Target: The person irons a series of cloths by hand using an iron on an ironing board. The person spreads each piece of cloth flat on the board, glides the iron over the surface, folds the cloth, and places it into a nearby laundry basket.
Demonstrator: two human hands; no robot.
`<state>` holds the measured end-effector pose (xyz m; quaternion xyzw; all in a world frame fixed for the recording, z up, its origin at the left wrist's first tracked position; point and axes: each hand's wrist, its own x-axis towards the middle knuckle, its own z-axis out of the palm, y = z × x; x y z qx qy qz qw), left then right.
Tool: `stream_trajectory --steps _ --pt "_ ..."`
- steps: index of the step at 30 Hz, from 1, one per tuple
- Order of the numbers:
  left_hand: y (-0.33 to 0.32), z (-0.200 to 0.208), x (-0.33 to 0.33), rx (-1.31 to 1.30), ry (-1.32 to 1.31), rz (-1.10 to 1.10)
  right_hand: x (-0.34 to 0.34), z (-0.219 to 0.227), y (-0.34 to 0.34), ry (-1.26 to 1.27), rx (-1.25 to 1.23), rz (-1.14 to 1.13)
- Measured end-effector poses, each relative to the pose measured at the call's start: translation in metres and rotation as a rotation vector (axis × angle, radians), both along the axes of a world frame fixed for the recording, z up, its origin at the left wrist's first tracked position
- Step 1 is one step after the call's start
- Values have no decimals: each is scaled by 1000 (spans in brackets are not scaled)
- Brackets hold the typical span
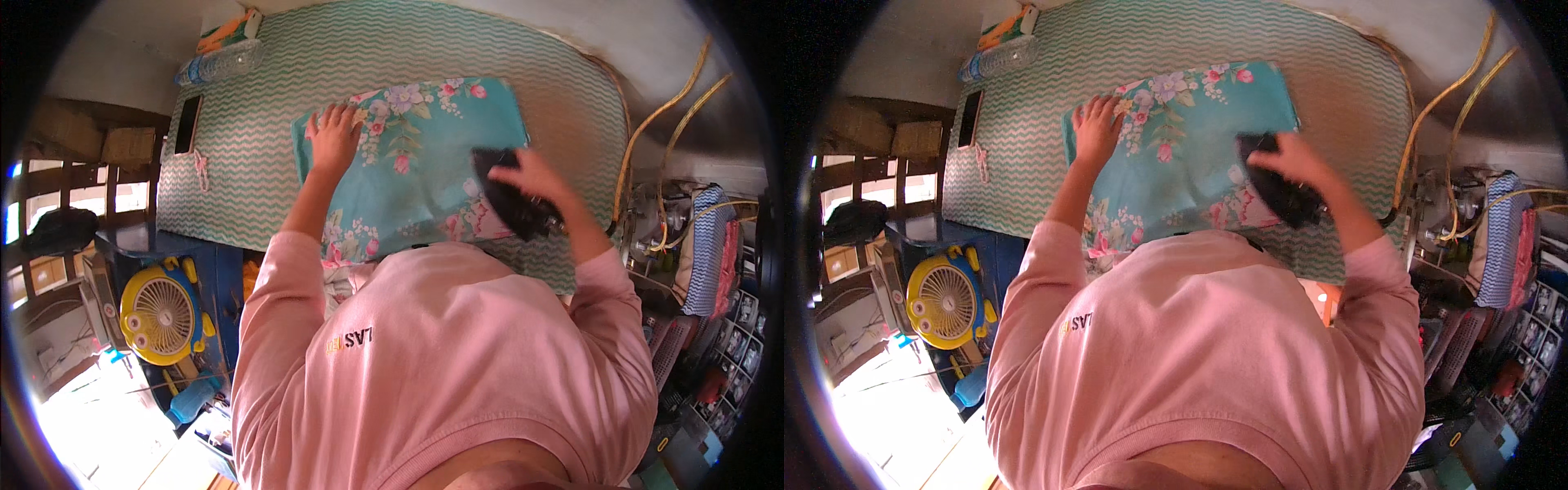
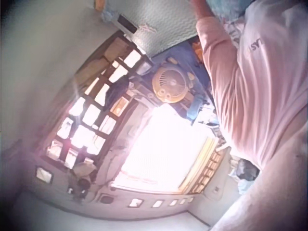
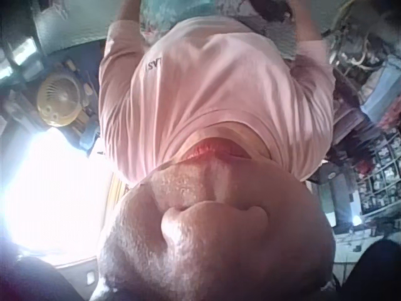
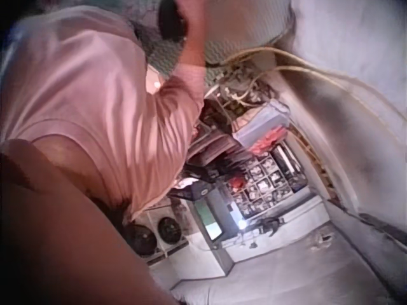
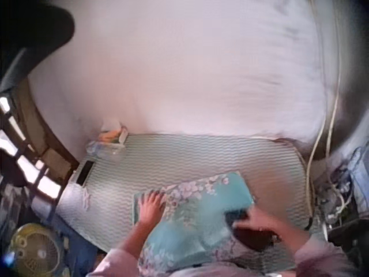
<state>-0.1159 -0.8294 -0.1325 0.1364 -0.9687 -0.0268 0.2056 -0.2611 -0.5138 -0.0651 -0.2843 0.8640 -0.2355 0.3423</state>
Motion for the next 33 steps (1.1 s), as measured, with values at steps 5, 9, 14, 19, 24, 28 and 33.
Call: stream_trajectory --steps 5,9,14,19,24,28,33 --pt "8 -5 -88 67 -225 -89 -130 -2 38 -66 -17 -455" --pt "22 9 -135 189 -431 -188 -156 -6 65 111 -57 -602" --pt "2 -3 -142 388 -675 -294 -35 -16 45 910 -71 -226" --pt "10 63 -131 1174 -666 -392 28 -60 94 403 56 -185" --pt "-5 162 -96 1693 -227 -453 -7 9 96 -504 -874 -627" --pt "-4 220 -69 1745 84 -563 -49 67 42 -1023 -1508 -625" --pt "-5 230 -28 1643 567 -334 -30 65 -2 -1105 -1279 -378"
